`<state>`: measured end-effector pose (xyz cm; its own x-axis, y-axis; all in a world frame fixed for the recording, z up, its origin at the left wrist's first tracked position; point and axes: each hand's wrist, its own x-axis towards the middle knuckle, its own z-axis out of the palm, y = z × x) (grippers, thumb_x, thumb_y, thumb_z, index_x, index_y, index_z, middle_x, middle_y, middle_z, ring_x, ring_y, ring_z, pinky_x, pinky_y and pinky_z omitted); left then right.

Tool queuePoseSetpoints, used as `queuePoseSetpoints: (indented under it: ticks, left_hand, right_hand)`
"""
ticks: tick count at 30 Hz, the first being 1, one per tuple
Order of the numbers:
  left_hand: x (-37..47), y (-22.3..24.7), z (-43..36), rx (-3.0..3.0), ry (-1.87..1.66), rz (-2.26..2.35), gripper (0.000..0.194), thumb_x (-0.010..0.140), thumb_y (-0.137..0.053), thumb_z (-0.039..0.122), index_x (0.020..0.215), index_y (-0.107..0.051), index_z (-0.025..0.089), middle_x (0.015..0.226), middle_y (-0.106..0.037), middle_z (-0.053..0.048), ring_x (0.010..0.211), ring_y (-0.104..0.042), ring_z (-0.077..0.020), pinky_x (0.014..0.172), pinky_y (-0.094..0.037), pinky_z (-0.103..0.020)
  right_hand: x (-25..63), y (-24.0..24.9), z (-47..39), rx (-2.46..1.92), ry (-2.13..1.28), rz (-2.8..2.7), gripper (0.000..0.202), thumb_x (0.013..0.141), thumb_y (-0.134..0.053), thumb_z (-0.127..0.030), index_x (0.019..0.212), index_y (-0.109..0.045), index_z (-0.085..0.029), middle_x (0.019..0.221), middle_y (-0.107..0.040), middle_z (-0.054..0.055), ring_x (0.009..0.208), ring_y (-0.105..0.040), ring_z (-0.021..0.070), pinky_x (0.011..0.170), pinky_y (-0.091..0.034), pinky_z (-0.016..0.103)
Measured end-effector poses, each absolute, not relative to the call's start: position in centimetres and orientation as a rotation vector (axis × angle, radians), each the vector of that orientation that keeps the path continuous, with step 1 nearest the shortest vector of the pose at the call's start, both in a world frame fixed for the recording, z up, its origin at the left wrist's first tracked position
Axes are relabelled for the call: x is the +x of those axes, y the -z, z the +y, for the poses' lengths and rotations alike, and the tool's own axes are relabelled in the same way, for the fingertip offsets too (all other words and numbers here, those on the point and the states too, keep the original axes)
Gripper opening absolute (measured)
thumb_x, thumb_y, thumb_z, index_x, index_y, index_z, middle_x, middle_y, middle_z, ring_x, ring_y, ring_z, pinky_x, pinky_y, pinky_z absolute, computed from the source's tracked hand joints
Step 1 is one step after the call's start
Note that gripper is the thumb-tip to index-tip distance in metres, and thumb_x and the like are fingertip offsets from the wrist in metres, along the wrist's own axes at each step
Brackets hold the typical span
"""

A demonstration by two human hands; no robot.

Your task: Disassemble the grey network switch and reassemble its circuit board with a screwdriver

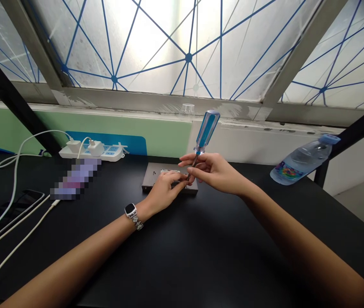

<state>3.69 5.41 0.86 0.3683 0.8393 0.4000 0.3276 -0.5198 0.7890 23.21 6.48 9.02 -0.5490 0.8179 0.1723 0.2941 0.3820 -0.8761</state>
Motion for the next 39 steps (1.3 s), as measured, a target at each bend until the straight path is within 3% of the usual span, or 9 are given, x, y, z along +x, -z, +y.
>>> queuePoseSetpoints:
  ticks: [6,11,16,20,23,26,29,33,39]
  left_hand:
    - [3.5,-0.8,5.6,2.151,-1.037,1.016,0.021,0.102,-0.053,0.023,0.1,-0.074,0.022,0.101,-0.079,-0.004,0.099,-0.07,-0.024,0.101,-0.045,-0.043]
    - [3.8,-0.4,5.4,2.132,-1.087,1.019,0.015,0.101,-0.059,0.031,0.109,-0.069,0.022,0.108,-0.076,-0.006,0.101,-0.07,-0.0234,0.093,-0.05,-0.038]
    - [4.2,-0.1,5.3,2.047,-1.196,1.114,0.014,0.095,-0.07,0.034,0.09,-0.066,0.021,0.093,-0.074,-0.003,0.089,-0.069,-0.0224,0.083,-0.051,-0.036]
    - [4.2,0.1,5.4,2.068,-1.203,1.081,0.007,0.096,-0.068,0.028,0.092,-0.07,0.022,0.093,-0.076,-0.003,0.09,-0.07,-0.0224,0.086,-0.05,-0.037]
    - [4.1,0.1,5.5,2.114,-1.169,1.066,0.009,0.098,-0.064,0.025,0.096,-0.072,0.022,0.097,-0.078,-0.004,0.094,-0.07,-0.0233,0.091,-0.049,-0.039]
    - [3.9,-0.2,5.5,2.158,-1.114,1.048,0.014,0.1,-0.058,0.02,0.096,-0.072,0.022,0.099,-0.078,-0.004,0.098,-0.07,-0.0236,0.096,-0.045,-0.041]
    - [3.8,-0.4,5.4,2.184,-1.075,1.031,0.018,0.101,-0.054,0.018,0.098,-0.072,0.022,0.1,-0.079,-0.004,0.1,-0.07,-0.0234,0.098,-0.043,-0.042]
    - [3.7,-0.3,5.4,2.233,-1.066,1.05,0.019,0.102,-0.052,0.02,0.101,-0.071,0.022,0.102,-0.077,-0.005,0.101,-0.069,-0.0243,0.096,-0.044,-0.042]
    - [3.9,-0.1,5.2,2.121,-1.204,1.081,0.011,0.096,-0.065,0.026,0.106,-0.067,0.022,0.106,-0.075,-0.005,0.103,-0.068,-0.0244,0.094,-0.048,-0.04]
  right_hand:
    - [23.8,-9.3,6.7,-0.903,-1.216,-2.056,0.032,0.093,-0.069,-0.039,0.116,-0.071,-0.016,0.104,-0.079,0.01,0.073,-0.075,0.0197,0.07,-0.062,0.035]
    - [23.1,-8.9,6.5,-0.987,-1.011,-1.992,0.024,0.088,-0.075,-0.041,0.086,-0.072,-0.018,0.075,-0.076,0.004,0.061,-0.072,0.019,0.065,-0.061,0.034]
    - [22.1,-8.2,6.2,-1.078,-0.703,-1.95,0.039,0.084,-0.078,-0.044,0.062,-0.056,-0.021,0.072,-0.076,0.004,0.054,-0.068,0.0183,0.055,-0.055,0.032]
    - [21.9,-7.8,6.3,-1.142,-0.63,-1.94,0.033,0.084,-0.078,-0.045,0.069,-0.062,-0.021,0.06,-0.071,0.003,0.057,-0.07,0.0214,0.056,-0.055,0.033]
    - [22.5,-8.1,6.4,-1.065,-0.8,-2.013,0.022,0.088,-0.073,-0.038,0.098,-0.072,-0.019,0.087,-0.079,0.007,0.065,-0.074,0.0207,0.061,-0.059,0.033]
    - [23.3,-8.8,6.5,-0.935,-1.071,-2.078,0.029,0.09,-0.067,-0.028,0.118,-0.069,-0.018,0.116,-0.077,0.011,0.074,-0.076,0.0196,0.07,-0.062,0.035]
    - [23.9,-9.4,6.6,-0.876,-1.198,-2.12,0.031,0.094,-0.064,-0.028,0.122,-0.069,-0.016,0.109,-0.079,0.011,0.078,-0.076,0.0202,0.073,-0.062,0.036]
    - [24.1,-9.4,6.8,-0.924,-1.174,-2.097,0.029,0.096,-0.066,-0.038,0.112,-0.073,-0.015,0.094,-0.08,0.009,0.079,-0.077,0.0217,0.074,-0.062,0.035]
    - [23.3,-8.5,6.8,-0.995,-0.929,-2.004,0.032,0.083,-0.081,-0.048,0.077,-0.072,-0.018,0.077,-0.079,0.005,0.066,-0.075,0.0211,0.067,-0.061,0.034]
